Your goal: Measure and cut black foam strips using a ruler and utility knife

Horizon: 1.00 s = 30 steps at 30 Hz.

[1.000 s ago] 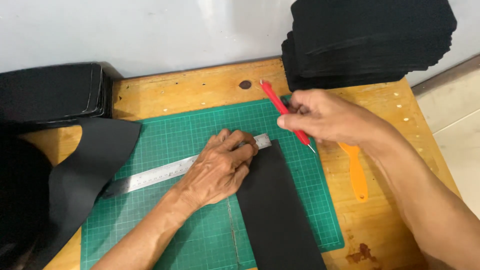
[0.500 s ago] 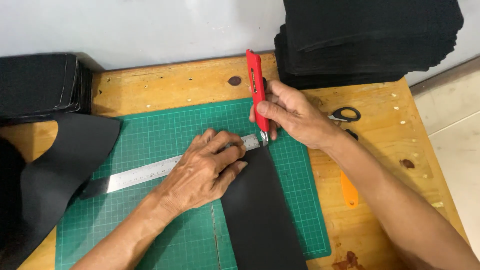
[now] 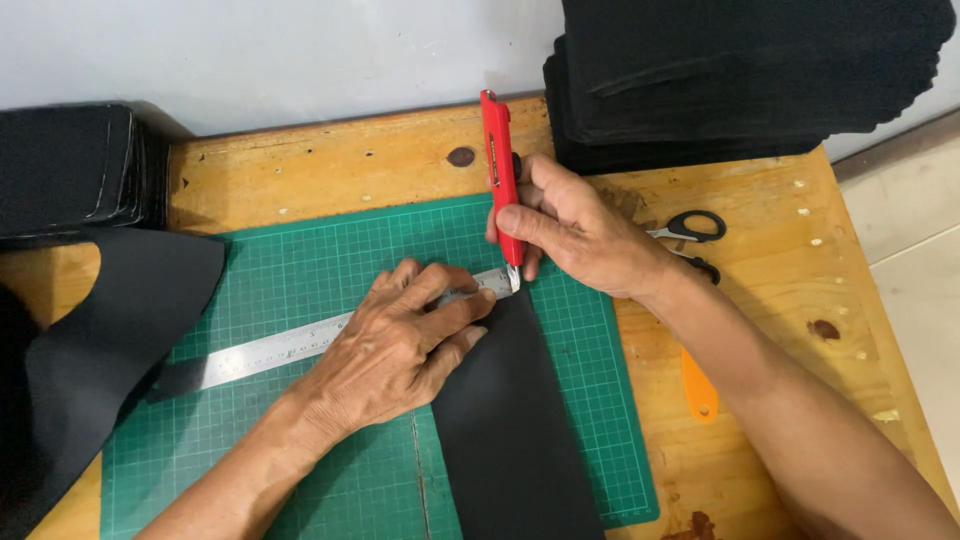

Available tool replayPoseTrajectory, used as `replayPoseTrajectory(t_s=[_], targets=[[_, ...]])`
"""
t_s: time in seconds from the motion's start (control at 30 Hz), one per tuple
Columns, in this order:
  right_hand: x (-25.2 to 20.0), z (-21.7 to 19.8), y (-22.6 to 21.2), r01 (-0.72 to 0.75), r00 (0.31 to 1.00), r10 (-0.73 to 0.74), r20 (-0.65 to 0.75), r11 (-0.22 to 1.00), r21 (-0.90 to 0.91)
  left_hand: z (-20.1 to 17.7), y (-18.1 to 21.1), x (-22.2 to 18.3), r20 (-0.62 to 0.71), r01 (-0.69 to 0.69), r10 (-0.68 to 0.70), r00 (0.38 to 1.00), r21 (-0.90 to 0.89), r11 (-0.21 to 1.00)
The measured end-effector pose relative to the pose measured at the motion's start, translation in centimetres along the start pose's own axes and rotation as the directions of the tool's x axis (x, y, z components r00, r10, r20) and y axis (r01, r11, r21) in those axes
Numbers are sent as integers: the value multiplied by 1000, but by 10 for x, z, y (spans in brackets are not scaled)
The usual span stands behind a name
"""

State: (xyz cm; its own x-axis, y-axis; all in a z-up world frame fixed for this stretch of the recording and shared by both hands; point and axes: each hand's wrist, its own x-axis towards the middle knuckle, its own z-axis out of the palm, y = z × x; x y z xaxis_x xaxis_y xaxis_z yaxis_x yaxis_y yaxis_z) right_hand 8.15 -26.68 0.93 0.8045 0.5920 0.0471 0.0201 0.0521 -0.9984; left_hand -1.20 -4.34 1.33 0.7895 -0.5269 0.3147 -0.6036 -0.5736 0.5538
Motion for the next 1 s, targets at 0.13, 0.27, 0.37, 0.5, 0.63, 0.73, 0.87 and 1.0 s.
replayPoseTrajectory(t_s=[0.13, 0.27, 0.37, 0.5, 0.63, 0.73, 0.87, 1.0], targets=[[-1, -1, 1, -1, 1000, 1, 2, 1000, 8, -1, 1, 0, 5, 3, -3, 1000, 14, 1000], [-2, 0, -2, -8, 1000, 8, 7, 1000, -5, -2, 2, 1, 10, 14, -14, 1000, 7, 1000], [-1, 0, -3, -8, 1000, 8, 5, 1000, -11, -1, 1, 2, -1, 7, -7, 1000, 8, 1000], [-1, 0, -6, -12, 1000, 13, 10, 1000, -19, -1, 1, 1, 0, 2, -2, 1000, 11, 1000], [-2, -1, -3, -10, 1000, 10, 9, 1000, -13, 0, 0, 1, 8, 3, -4, 1000, 14, 1000], [-2, -1, -2, -12, 1000, 13, 9, 1000, -15, -1, 0, 1, 15, 6, -6, 1000, 9, 1000], [-2, 0, -4, -12, 1000, 12, 9, 1000, -15, -1, 1, 1, 18, 16, -16, 1000, 13, 1000], [-3, 1, -6, -13, 1000, 13, 5, 1000, -12, -1, 1, 1, 21, 16, -16, 1000, 19, 1000]])
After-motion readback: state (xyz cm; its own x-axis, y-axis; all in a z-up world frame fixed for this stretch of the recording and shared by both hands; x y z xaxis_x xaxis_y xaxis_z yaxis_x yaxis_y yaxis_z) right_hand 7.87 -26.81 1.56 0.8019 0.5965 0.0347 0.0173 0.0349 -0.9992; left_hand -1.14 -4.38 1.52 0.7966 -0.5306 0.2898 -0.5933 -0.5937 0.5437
